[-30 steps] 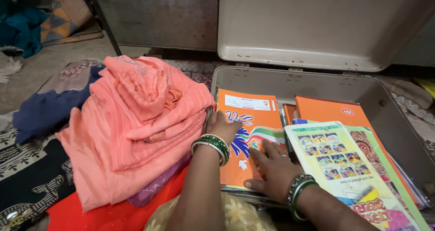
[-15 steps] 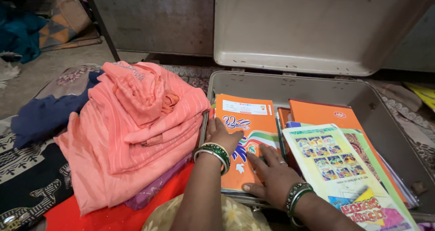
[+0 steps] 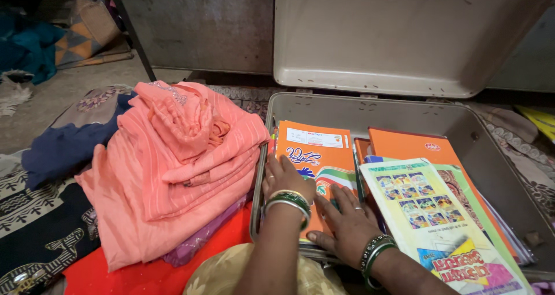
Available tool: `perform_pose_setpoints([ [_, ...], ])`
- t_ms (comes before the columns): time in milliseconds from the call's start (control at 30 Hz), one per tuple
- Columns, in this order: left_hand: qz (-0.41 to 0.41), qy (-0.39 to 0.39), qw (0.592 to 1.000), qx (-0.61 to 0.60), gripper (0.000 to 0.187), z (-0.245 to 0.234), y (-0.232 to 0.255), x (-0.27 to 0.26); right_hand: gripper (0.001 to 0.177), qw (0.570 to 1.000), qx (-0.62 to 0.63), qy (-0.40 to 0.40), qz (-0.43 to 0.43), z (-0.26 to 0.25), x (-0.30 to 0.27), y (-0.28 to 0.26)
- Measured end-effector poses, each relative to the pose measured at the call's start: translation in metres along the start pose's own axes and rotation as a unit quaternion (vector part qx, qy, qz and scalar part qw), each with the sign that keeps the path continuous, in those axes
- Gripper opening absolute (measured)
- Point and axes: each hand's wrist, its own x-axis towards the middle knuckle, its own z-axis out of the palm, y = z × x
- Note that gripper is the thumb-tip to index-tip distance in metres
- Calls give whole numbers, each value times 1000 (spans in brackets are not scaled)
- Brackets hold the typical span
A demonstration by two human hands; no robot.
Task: The person organizes a trunk by rearranging books and notebooks, and سپس folding and placing pink and purple clothes on top of the books.
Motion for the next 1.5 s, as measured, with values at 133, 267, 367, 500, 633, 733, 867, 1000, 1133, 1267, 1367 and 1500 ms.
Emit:
perform_pose_setpoints([
  [133, 87, 86, 993, -4, 88, 13, 13, -10, 74, 983, 56, 158, -78, 6, -2, 4],
  [267, 239, 108, 956, -128, 63, 30, 27, -16, 52, 949, 46, 306, -68, 8, 2, 30],
  [367, 325, 52, 928, -172, 51, 45, 37, -26, 48, 945, 70, 320, -11, 4, 1, 60],
  [500, 404, 45, 904, -134, 48, 72, 53, -53, 45, 938, 173, 299, 40, -3, -8, 89],
  [633, 388, -3, 916, -97, 55, 80, 56, -63, 49, 939, 220, 264, 38, 1, -16, 104],
  [733, 387, -13, 920, -60, 59, 82, 53, -62, 54, 950, 111, 288, 37, 11, -8, 121],
  [867, 385, -10, 923, -12, 61, 84, 50, -65, 69, 970, -22, 176, 166, 26, 4, 150],
  [1000, 369, -28, 929, -5, 62, 79, 52, -67, 77, 963, -5, 144, 229, 30, 1, 195],
  [1133, 359, -40, 932, -9, 63, 79, 54, -69, 79, 941, -3, 100, 323, 30, -18, 221],
  [1267, 347, -33, 937, -26, 68, 80, 56, -69, 72, 931, -6, 111, 348, 29, -37, 226],
  [1367, 321, -44, 945, -44, 75, 78, 58, -69, 70, 926, -27, 154, 343, 36, -39, 222],
  [1500, 278, -58, 956, -75, 79, 72, 61, -73, 71, 930, -8, 219, 295, 46, -42, 218],
])
